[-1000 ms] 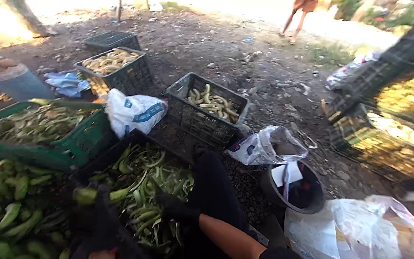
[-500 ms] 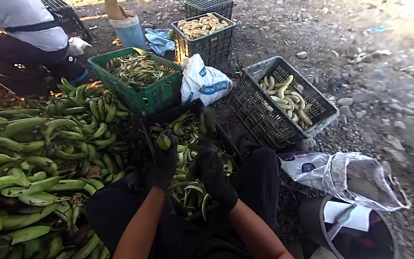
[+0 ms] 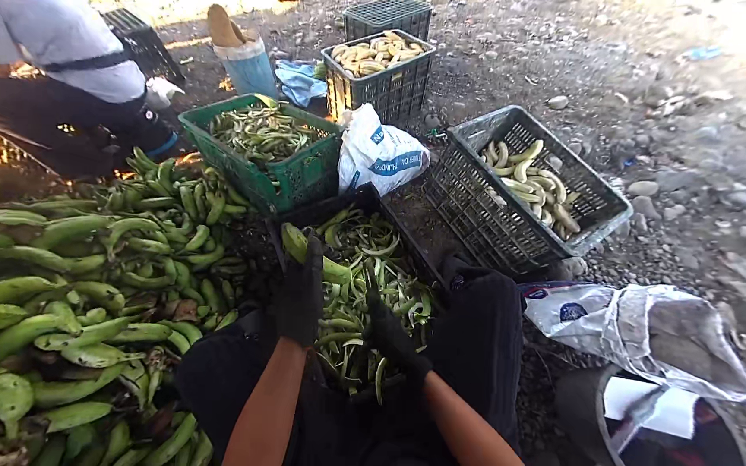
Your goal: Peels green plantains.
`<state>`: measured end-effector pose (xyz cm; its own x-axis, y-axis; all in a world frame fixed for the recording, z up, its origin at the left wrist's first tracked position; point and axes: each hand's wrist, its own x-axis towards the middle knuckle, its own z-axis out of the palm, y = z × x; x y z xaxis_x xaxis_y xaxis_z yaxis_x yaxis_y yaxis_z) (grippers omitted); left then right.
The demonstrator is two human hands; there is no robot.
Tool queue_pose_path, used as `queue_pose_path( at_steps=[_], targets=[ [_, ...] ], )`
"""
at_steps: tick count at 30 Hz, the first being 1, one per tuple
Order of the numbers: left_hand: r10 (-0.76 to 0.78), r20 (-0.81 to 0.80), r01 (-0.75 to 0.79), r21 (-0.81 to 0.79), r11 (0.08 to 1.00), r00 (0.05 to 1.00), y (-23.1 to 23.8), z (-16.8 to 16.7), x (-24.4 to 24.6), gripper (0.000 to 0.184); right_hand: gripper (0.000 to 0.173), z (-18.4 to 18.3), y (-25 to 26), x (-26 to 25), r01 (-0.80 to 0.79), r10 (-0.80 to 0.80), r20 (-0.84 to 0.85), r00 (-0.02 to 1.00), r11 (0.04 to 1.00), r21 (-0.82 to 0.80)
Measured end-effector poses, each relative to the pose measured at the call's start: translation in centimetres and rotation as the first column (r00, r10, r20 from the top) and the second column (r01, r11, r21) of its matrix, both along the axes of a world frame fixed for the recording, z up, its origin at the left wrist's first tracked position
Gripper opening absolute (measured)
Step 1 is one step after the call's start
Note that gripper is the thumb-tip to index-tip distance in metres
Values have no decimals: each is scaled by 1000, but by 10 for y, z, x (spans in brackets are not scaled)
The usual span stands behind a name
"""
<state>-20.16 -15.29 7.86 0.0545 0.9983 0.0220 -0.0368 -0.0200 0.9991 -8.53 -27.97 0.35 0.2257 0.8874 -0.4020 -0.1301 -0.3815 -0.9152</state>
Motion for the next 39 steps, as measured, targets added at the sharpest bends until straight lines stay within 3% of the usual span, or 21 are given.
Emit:
queue_pose_path(
  at_steps=[4,7,9,11,13,15,17,19,22,24,26,29,31,34,36,39],
  targets=[
    [-114,200,124,-36,992,973,2,-2,-5,57,69,27,16,31,-170,42,396,917,941,293],
    [-144,231,170,-98,981,962,-4,-1,-9,67,64,49,23,38,-349,160,672,723,924,155],
    [-161,246,200,-142,969,956,-5,-6,-13,68,62,57,23,37,-388,190,806,561,920,52],
    [-169,238,208,-151,966,957,-4,-9,-18,69,72,58,20,35,-398,133,863,488,914,84],
    [-161,213,197,-164,967,964,-4,-9,-20,69,69,56,18,30,-362,36,891,453,921,147],
    [-125,195,165,-206,965,973,-6,-4,-18,62,58,55,23,24,-290,15,883,469,947,138],
    [-110,126,132,-184,974,986,-9,1,-12,56,52,60,41,19,-184,95,853,514,983,2],
    [-126,68,138,-217,967,990,-18,8,-2,54,53,60,68,24,-56,114,824,555,993,-100],
    [-183,164,224,-291,930,969,-24,8,3,57,62,61,92,42,46,-3,777,629,998,-33],
    [-177,305,263,-266,927,936,-18,8,-3,56,62,69,91,46,24,-31,759,650,1000,20],
    [-128,398,230,-222,947,909,-9,5,-10,51,57,80,76,43,-69,39,783,621,998,5],
    [-94,423,196,-205,959,901,1,-5,-17,49,57,80,35,31,-221,137,847,514,975,-24],
    [-59,355,148,-231,962,933,1,-4,-15,50,55,73,18,23,-247,62,890,451,967,57],
    [-172,308,252,-242,937,936,-11,-1,-6,50,49,68,38,25,-99,4,898,440,994,43],
    [-227,338,337,-315,887,913,-20,-1,3,54,53,69,68,42,36,8,849,529,999,-32],
    [-301,403,435,-298,850,864,-23,-2,0,64,64,79,81,57,88,-110,783,612,994,70]
  ],
)
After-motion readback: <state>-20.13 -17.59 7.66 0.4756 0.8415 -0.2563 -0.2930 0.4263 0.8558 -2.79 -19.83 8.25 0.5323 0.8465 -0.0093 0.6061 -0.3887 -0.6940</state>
